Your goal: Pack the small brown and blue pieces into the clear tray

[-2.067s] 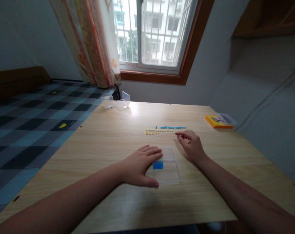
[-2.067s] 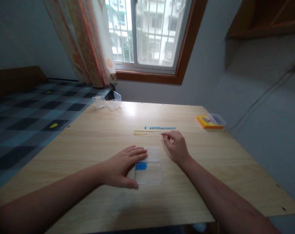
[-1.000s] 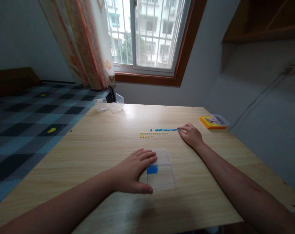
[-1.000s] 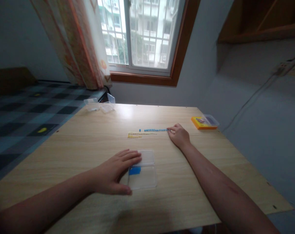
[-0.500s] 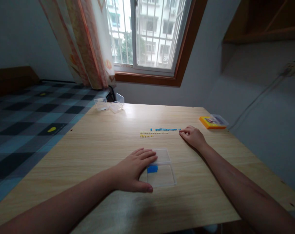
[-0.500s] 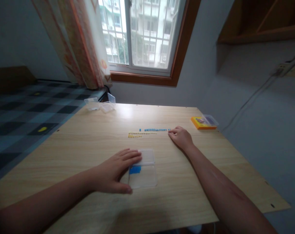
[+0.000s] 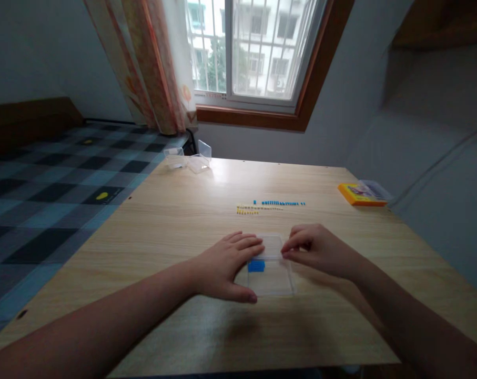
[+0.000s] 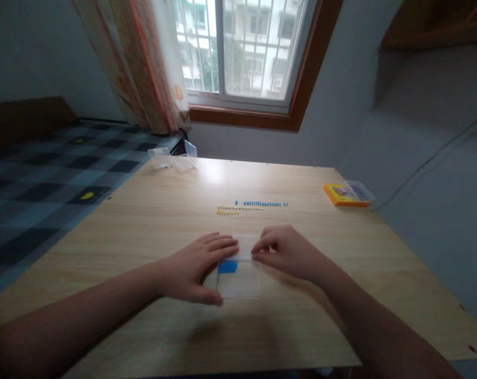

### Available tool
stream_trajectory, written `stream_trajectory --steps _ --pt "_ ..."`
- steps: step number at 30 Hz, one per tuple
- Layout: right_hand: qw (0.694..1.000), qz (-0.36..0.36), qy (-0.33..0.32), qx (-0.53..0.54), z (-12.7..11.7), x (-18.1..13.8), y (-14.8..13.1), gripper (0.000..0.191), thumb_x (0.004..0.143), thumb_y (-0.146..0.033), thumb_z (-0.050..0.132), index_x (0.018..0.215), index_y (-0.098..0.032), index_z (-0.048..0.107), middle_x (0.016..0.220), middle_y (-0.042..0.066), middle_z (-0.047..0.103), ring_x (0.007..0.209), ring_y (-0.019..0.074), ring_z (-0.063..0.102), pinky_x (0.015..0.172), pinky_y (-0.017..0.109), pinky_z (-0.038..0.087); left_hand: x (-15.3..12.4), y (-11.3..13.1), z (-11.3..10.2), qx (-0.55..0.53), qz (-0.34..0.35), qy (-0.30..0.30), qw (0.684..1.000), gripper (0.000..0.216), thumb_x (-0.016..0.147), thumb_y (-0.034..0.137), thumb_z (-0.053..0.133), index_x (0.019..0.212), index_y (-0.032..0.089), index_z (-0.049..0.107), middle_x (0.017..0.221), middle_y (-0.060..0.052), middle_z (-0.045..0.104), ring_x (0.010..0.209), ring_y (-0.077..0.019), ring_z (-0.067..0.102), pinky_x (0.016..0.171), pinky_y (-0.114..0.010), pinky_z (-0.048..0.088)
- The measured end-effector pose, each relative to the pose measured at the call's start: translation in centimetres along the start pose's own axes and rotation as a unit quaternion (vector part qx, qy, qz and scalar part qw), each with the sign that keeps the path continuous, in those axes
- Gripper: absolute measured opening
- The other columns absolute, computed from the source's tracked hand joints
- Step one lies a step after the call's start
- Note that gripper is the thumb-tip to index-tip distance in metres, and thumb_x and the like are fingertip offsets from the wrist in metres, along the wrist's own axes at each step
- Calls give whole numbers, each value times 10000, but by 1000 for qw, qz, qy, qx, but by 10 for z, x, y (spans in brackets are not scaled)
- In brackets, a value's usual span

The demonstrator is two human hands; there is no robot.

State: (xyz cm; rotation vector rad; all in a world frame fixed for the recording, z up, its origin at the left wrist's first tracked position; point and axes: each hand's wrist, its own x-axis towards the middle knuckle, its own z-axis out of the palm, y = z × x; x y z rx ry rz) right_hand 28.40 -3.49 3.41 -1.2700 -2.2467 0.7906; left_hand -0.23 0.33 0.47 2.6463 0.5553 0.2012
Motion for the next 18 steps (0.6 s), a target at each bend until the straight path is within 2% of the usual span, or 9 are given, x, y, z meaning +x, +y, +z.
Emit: stream_trajectory --steps 3,8,14,18 --pt "998 -8 -51 -35 22 -4 -19 119 877 -212 727 878 -237 844 787 18 716 712 134 631 664 254 422 0 0 0 0 1 0 1000 995 799 783 667 1535 140 481 1591 -215 468 1479 -423 428 1251 -613 248" --pt "992 -16 -49 -111 40 -6 -20 163 874 -175 707 868 -264 844 796 7 706 729 133 616 675 263 386 -1 0 1 -4 4 6 1000 1003 793 800 668 1536 151 482 1593 -213 466 1483 -411 428 1254 -601 249" --pt "993 -32 -55 -99 31 -7 -20 144 906 -232 705 961 -257 837 835 14 704 751 139 619 685 263 398 0 0 2 -5 7 11 1000 1022 781 811 678 1530 143 489 1587 -214 474 1480 -418 429 1253 -600 252" --pt "989 -93 -88 -75 21 -9 -15 216 982 -240 602 975 -216 816 855 34 690 737 134 609 691 261 420 0 -1 2 -1 10 13 1000 1024 781 816 674 1536 153 480 1591 -214 469 1481 -409 430 1251 -600 253"
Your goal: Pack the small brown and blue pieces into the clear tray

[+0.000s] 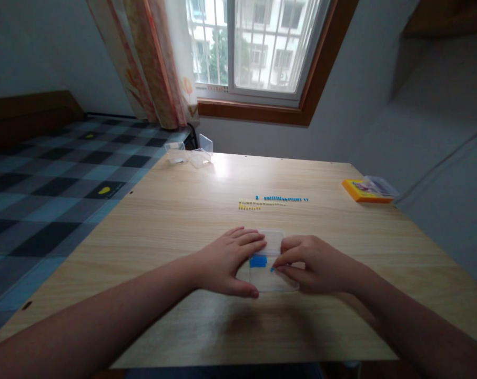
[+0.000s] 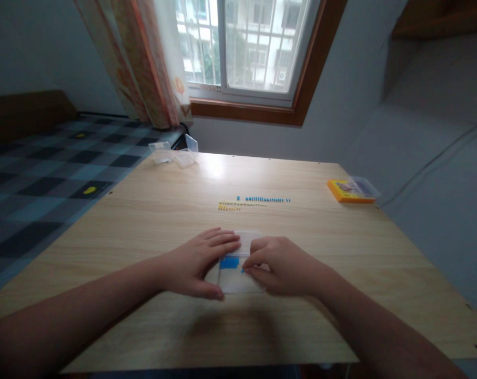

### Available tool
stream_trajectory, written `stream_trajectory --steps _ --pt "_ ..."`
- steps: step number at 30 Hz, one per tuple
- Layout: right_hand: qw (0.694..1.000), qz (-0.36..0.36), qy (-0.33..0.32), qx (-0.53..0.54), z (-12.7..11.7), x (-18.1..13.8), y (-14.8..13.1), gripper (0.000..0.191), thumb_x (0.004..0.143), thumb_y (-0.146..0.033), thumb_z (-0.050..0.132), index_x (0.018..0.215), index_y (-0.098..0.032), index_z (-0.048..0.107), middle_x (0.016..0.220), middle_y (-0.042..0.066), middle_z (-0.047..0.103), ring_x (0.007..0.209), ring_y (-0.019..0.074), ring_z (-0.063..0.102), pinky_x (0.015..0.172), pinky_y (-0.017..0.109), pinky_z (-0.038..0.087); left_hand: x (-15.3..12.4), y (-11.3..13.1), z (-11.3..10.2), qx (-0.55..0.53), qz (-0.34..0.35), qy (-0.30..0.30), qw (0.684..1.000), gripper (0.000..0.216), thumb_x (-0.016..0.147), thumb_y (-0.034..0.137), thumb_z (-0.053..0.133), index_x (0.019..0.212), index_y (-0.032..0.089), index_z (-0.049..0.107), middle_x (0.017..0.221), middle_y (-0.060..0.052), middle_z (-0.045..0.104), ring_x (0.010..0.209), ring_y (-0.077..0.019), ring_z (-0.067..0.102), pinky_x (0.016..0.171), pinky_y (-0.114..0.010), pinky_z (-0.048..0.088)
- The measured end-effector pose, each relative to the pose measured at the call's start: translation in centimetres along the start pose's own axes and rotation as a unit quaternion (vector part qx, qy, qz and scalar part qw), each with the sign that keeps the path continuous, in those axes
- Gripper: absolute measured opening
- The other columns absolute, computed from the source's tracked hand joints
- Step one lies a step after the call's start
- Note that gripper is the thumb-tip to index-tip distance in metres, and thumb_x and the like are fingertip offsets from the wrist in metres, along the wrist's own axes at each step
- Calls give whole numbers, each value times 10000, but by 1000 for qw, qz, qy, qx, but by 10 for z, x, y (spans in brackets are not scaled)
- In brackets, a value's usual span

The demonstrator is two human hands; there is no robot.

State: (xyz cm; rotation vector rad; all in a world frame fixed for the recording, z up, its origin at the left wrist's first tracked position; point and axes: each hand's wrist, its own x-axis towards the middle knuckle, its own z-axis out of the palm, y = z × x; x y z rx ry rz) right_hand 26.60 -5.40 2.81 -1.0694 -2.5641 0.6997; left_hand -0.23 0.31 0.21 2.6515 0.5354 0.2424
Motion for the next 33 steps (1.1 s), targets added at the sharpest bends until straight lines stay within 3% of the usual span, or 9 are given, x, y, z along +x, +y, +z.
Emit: stream_trajectory --steps 4,14,33 --pt "999 -45 -24 -13 -1 -1 5 211 963 -198 595 968 -201 806 829 26 652 691 122 575 673 258 409 0 0 0 -2 -1 0 1000 1027 783 813 674 1537 144 478 1589 -220 468 1479 -413 432 1245 -609 258" --pt "996 -50 -44 -59 3 1 3 228 944 -180 581 750 -174 701 750 -2 561 630 105 485 617 256 341 0 0 0 3 0 -3 1000 1016 793 808 660 1534 136 482 1588 -224 469 1479 -411 434 1251 -599 258" --pt "995 -66 -18 -75 4 3 3 231 970 -199 559 992 -213 788 805 19 616 650 123 515 620 270 344 0 -1 2 1 8 2 1000 981 802 772 675 1535 152 476 1589 -217 470 1484 -403 429 1257 -590 244"
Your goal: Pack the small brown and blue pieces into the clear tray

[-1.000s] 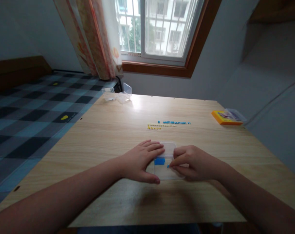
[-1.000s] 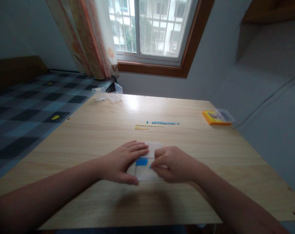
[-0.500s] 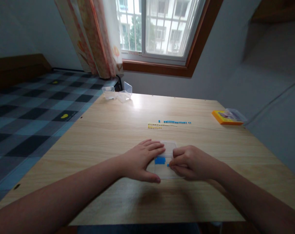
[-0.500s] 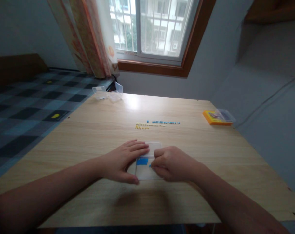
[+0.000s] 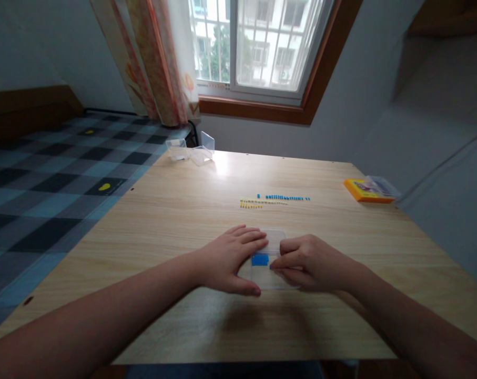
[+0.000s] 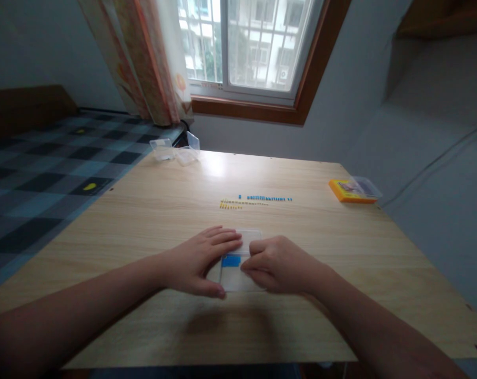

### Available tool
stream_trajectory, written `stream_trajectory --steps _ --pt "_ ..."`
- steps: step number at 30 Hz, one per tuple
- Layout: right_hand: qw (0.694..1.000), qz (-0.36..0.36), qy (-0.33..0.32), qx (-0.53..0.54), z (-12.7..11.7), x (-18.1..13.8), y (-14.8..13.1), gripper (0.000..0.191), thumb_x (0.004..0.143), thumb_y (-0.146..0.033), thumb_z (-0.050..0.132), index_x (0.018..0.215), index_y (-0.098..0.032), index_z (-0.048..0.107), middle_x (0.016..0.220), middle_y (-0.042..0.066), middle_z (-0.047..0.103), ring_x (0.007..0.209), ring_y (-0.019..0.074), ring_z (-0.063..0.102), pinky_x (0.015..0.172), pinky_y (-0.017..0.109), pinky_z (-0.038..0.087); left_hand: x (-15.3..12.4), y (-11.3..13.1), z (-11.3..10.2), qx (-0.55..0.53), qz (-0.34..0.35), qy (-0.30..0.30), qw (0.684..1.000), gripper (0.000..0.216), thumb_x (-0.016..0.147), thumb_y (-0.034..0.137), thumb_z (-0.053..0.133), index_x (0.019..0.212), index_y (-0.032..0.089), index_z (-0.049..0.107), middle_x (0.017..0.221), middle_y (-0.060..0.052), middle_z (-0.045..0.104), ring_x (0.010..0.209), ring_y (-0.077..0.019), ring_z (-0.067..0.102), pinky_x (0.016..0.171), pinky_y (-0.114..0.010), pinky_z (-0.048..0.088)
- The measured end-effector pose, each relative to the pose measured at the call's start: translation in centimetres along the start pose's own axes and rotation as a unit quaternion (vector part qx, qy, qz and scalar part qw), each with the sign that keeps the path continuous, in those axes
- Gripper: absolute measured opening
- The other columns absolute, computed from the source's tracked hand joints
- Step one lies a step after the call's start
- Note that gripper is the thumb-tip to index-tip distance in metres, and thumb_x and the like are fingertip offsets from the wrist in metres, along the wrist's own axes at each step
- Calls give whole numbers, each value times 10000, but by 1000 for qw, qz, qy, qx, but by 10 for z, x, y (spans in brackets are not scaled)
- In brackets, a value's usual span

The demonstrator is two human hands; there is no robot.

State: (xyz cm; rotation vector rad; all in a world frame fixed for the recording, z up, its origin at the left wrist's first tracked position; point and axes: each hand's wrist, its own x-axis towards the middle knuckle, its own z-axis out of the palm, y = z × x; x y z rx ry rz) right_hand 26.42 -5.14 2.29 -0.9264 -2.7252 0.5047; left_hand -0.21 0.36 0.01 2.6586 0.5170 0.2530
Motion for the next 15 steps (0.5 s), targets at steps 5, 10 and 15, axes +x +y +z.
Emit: stream_trajectory --steps 5,10,15 --pt "1000 -6 7 -6 1 1 0 225 978 -202 566 1002 -215 789 799 15 624 640 119 504 618 271 332 -1 0 1 1 -1 1 1000 977 795 767 690 1534 164 478 1592 -210 469 1478 -404 436 1255 -588 247" --pt "1000 13 13 -17 3 2 -1 252 1019 -247 543 976 -211 789 767 8 610 626 116 488 618 280 317 -1 0 0 -1 -2 4 1000 986 788 785 683 1533 170 482 1591 -209 470 1477 -407 436 1257 -588 243" --pt "1000 15 16 -10 3 1 0 243 1019 -236 548 982 -207 786 774 8 600 633 113 488 619 272 322 0 0 1 -2 -2 4 1000 995 786 777 693 1530 150 485 1589 -220 469 1475 -417 436 1253 -601 245"
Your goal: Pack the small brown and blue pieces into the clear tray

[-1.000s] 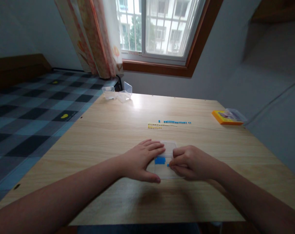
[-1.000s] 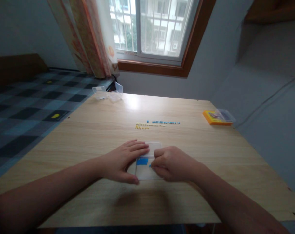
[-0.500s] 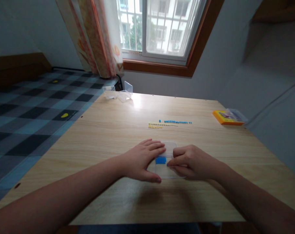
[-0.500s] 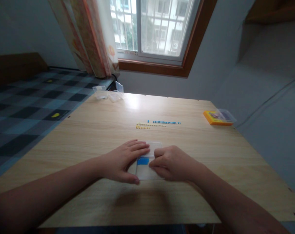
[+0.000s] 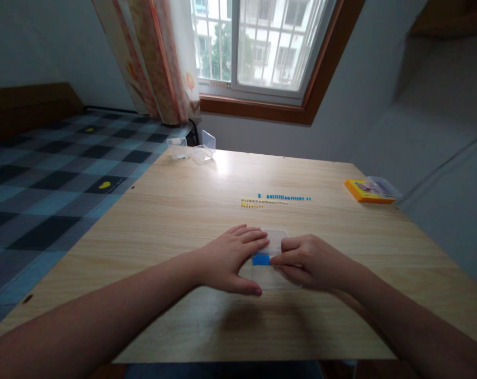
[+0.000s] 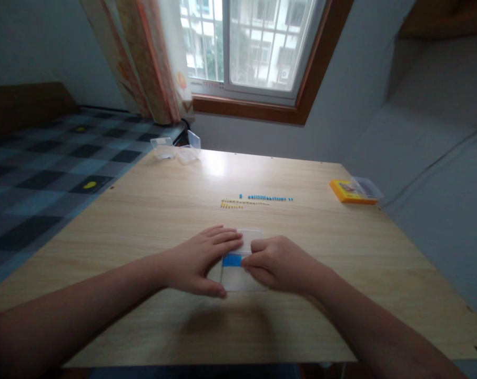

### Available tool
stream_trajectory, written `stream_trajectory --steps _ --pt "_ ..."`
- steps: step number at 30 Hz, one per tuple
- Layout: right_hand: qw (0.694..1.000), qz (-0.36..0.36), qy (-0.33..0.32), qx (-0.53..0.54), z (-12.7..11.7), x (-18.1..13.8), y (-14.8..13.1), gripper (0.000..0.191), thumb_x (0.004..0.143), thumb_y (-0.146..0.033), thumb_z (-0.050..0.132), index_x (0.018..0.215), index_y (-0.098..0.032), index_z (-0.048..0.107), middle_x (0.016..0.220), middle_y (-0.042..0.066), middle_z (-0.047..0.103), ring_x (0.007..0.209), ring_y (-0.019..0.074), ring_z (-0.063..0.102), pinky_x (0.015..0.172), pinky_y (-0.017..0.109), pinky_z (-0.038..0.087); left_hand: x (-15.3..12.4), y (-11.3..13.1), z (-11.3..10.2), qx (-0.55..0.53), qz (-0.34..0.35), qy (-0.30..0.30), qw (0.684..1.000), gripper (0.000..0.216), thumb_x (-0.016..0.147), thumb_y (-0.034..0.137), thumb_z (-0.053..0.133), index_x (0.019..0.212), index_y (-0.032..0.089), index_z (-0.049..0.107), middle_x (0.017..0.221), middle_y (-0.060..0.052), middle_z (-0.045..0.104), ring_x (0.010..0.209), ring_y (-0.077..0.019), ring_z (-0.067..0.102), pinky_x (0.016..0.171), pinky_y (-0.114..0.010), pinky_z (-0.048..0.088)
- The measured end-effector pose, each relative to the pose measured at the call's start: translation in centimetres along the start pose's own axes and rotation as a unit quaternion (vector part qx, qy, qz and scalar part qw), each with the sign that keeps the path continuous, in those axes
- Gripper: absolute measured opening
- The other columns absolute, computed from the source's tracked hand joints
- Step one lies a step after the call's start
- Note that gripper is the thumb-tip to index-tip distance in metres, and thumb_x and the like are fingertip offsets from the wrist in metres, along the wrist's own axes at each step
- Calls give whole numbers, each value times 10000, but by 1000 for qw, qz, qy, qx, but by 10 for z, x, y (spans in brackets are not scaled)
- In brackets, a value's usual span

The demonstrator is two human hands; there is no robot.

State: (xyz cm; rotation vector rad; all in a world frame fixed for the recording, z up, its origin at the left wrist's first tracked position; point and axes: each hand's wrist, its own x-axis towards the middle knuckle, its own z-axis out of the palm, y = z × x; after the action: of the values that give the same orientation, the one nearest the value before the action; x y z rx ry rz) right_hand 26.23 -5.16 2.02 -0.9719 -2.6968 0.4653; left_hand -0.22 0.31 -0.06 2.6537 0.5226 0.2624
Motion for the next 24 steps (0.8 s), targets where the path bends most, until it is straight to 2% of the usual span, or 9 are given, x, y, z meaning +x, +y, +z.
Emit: stream_trajectory --steps 15,19,24 --pt "1000 3 -7 -16 0 3 -3 250 982 -190 560 774 -184 699 727 -10 582 604 102 461 601 268 302 0 0 0 0 2 1 1000 988 780 775 703 1530 169 488 1588 -212 474 1474 -414 439 1251 -594 250" --pt "1000 3 -6 -18 2 2 0 252 983 -204 556 778 -188 702 725 -7 585 598 104 459 600 273 300 0 0 -1 -2 0 -2 1000 994 786 784 686 1526 150 489 1584 -220 476 1475 -416 437 1246 -604 254" --pt "1000 -21 -17 6 2 1 3 226 973 -206 551 872 -195 752 737 2 609 593 108 478 595 273 307 0 1 -2 -3 3 2 1000 961 796 761 687 1518 157 494 1574 -217 490 1466 -415 449 1248 -596 251"
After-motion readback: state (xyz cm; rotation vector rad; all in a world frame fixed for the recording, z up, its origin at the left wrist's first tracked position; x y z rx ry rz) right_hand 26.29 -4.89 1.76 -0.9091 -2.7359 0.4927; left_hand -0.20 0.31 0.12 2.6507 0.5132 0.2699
